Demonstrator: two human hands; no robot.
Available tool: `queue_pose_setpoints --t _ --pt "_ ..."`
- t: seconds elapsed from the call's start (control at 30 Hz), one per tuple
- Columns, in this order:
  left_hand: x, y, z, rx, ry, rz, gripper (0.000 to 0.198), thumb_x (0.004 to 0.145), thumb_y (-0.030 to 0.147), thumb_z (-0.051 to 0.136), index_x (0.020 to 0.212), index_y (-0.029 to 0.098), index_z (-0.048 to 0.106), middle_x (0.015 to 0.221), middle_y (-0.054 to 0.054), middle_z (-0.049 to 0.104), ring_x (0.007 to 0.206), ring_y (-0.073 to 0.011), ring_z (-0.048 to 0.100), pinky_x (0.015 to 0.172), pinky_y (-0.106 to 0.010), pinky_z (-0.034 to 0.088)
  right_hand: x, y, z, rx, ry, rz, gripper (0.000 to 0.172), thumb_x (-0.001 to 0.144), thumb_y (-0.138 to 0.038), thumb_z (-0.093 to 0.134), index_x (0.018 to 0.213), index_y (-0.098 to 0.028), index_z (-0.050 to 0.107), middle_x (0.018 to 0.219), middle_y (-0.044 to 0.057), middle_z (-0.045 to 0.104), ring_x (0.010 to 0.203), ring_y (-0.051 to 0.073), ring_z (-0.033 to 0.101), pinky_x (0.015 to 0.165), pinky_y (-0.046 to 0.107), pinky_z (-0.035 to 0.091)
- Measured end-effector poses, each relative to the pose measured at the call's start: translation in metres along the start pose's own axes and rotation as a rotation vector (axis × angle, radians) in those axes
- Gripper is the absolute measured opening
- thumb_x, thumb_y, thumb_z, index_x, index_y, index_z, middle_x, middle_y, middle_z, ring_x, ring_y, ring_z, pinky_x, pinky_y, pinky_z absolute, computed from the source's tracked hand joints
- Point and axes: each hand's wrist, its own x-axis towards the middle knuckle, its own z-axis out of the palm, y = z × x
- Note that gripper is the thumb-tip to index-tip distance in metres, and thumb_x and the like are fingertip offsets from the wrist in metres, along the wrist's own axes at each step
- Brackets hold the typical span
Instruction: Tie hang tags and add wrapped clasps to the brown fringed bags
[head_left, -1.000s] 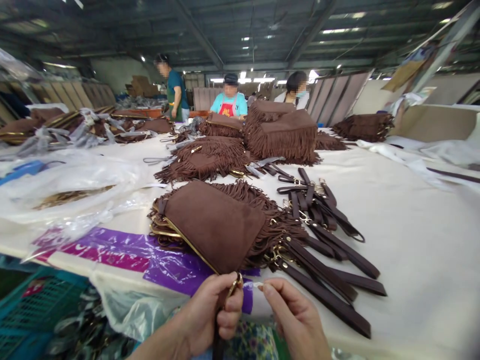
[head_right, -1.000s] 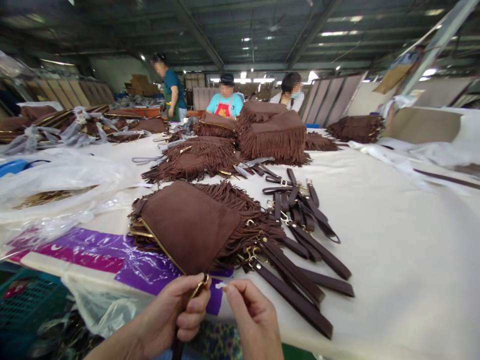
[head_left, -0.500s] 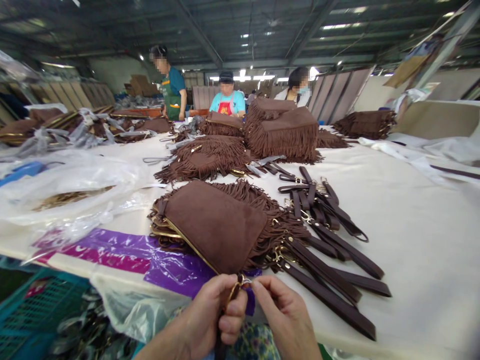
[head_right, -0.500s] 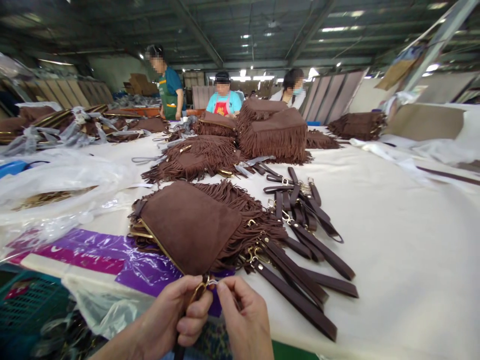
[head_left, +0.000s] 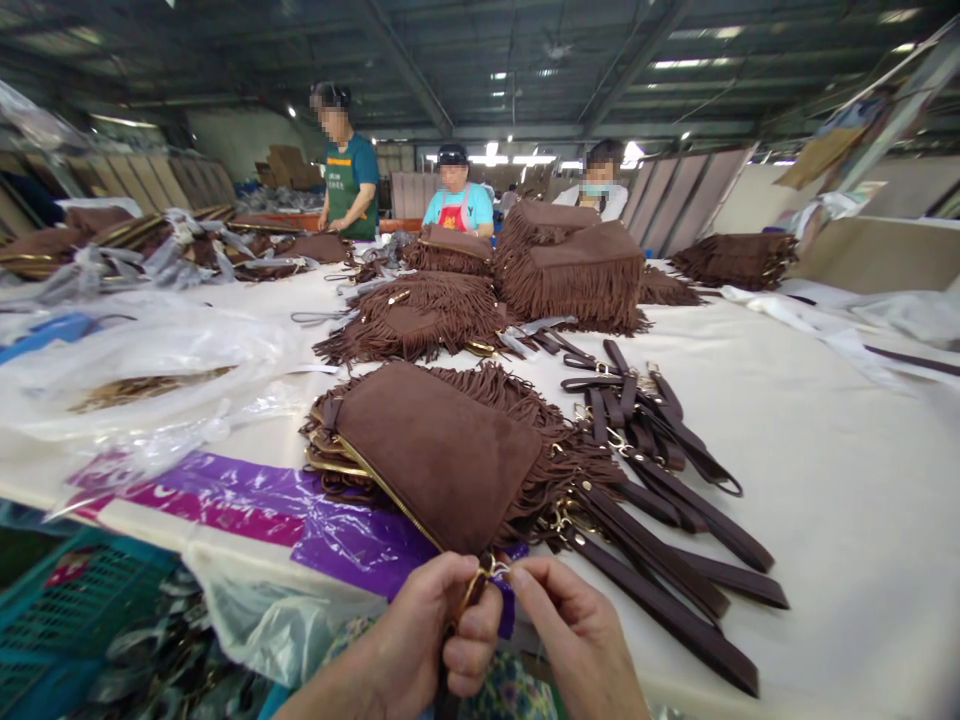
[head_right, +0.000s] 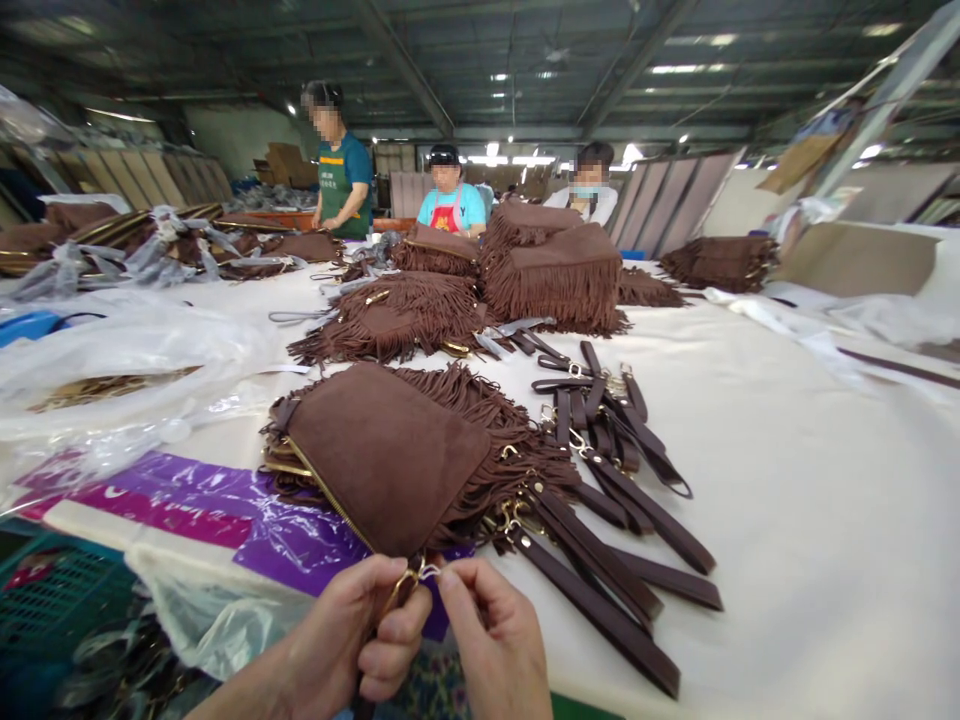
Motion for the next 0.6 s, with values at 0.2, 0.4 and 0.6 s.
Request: queue_pose_setpoints --t 0.2,0.4,0.6 --pt "0.000 0.000 -0.002 -0.007 -0.055 0.001 0.045 0.069 0.060 0.052 0.056 0.020 0.035 0.040 0.009 0.021 0.037 -0.0064 0.013 0.043 -0.026 0.006 -0.001 -0.001 0.000 0.073 0.028 0.021 0.041 0.081 -0.059 0.063 0.074 -0.019 0.067 0.067 0.001 0.060 0.064 0.017 0.052 0.059 0.025 0.045" --pt "-0.001 0.002 -0.001 -0.054 -0.117 0.014 0.043 0.071 0.057 0.052 0.056 0.020 0.036 0.040 0.009 0.022 0.037 -0.0065 0.012 0.042 -0.026 0.005 -0.004 -0.006 0.008 0.138 0.120 0.031 0.041 0.076 -0.058 0.068 0.069 -0.018 0.068 0.063 0.000 0.059 0.059 0.015 0.049 0.055 0.023 0.040" --pt "0.000 0.001 -0.002 -0.075 -0.138 0.023 0.042 0.071 0.055 0.054 0.055 0.020 0.037 0.039 0.009 0.024 0.036 -0.0062 0.013 0.040 -0.026 0.005 -0.004 -0.007 0.009 0.122 0.097 0.022 0.038 0.078 -0.056 0.067 0.070 -0.019 0.070 0.067 0.000 0.061 0.068 0.018 0.050 0.066 0.026 0.042"
